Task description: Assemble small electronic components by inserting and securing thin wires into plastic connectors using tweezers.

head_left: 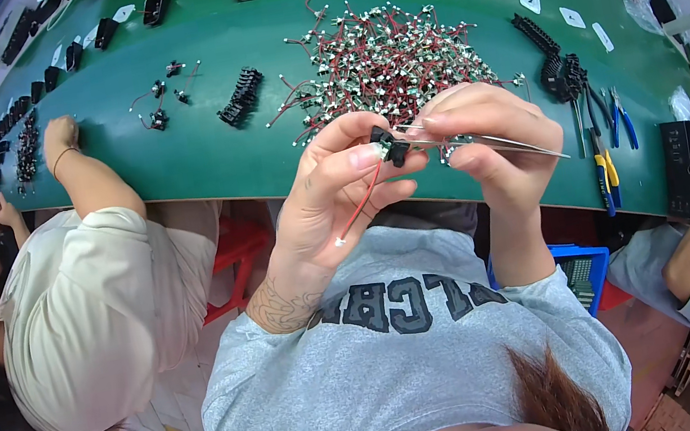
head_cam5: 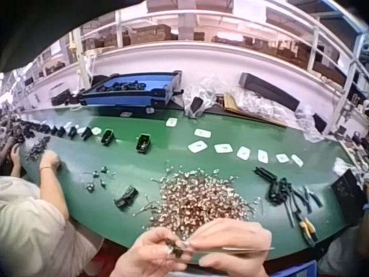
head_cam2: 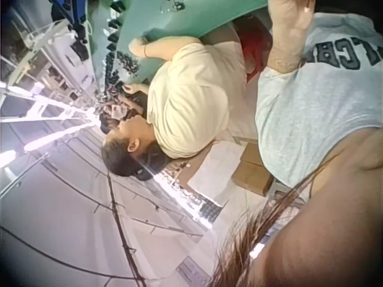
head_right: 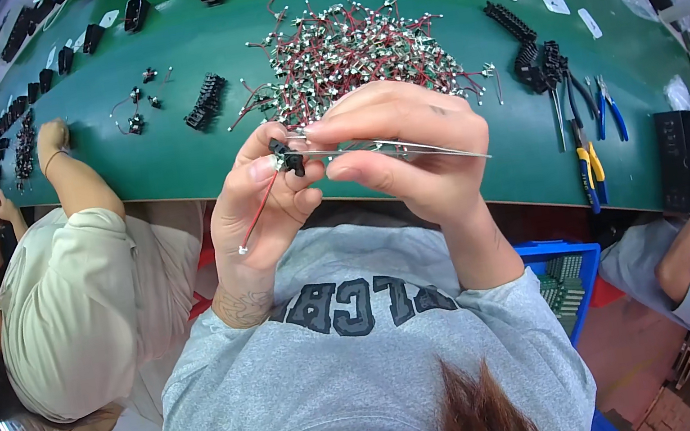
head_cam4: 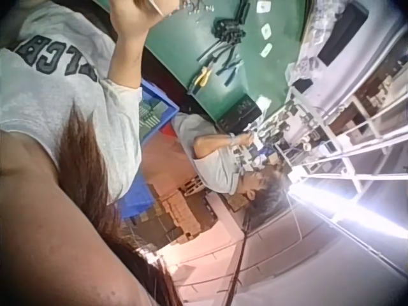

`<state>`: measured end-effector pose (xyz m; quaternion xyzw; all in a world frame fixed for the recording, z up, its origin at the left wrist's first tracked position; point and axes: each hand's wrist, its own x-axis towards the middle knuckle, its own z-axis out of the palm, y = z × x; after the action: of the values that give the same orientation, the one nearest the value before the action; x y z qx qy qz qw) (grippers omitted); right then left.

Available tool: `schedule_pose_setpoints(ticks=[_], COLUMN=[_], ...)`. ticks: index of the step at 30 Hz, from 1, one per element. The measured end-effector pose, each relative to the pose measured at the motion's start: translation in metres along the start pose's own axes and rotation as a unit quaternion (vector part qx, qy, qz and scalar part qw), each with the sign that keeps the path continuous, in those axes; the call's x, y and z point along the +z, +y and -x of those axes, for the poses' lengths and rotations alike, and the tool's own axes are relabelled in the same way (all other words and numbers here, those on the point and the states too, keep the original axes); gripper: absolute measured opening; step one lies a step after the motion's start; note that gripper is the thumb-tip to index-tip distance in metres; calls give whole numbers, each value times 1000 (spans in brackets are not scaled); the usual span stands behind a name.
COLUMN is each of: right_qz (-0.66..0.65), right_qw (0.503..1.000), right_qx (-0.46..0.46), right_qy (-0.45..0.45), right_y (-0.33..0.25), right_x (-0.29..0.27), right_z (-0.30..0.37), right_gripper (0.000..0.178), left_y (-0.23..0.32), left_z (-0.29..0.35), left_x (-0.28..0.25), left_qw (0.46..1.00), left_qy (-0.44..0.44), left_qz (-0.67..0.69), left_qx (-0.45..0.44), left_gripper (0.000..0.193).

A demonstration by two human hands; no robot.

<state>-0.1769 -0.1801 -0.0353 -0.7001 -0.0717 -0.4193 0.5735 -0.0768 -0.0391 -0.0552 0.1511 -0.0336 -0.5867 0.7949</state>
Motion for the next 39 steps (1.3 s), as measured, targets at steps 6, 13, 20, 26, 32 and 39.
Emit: schedule_pose_setpoints(ticks=[6, 13, 20, 26, 32, 39], right_qz=[1, -7, -24, 20, 45, 70], right_qw=[998, 996, 994, 991, 983, 988], right_qx=[-4, 0, -19, -44, -106, -103], right_qy=[-55, -87, -102, -121, -141, -86], right_y=[1, -2, -2, -6, -8, -9], right_x=[-14, -23, -22, -20, -19, -14], right_z=[0, -3, -3, -4, -3, 15], right_gripper=[26, 24, 23, 23, 23, 18], left_y=[4, 8, 7, 6, 10, 14], left_z=[-3, -3, 1, 4, 7, 4], left_x=[-2, 4, 1, 0, 4, 4], left_qw=[997, 990, 990, 984, 970, 941], left_qy=[-21, -30, -29, -37, -58, -87], left_qz=[-80, -134, -135, -176, -234, -321], left_qx=[-12, -21, -16, 9, 29, 61], left_gripper=[24, 23, 23, 21, 19, 21])
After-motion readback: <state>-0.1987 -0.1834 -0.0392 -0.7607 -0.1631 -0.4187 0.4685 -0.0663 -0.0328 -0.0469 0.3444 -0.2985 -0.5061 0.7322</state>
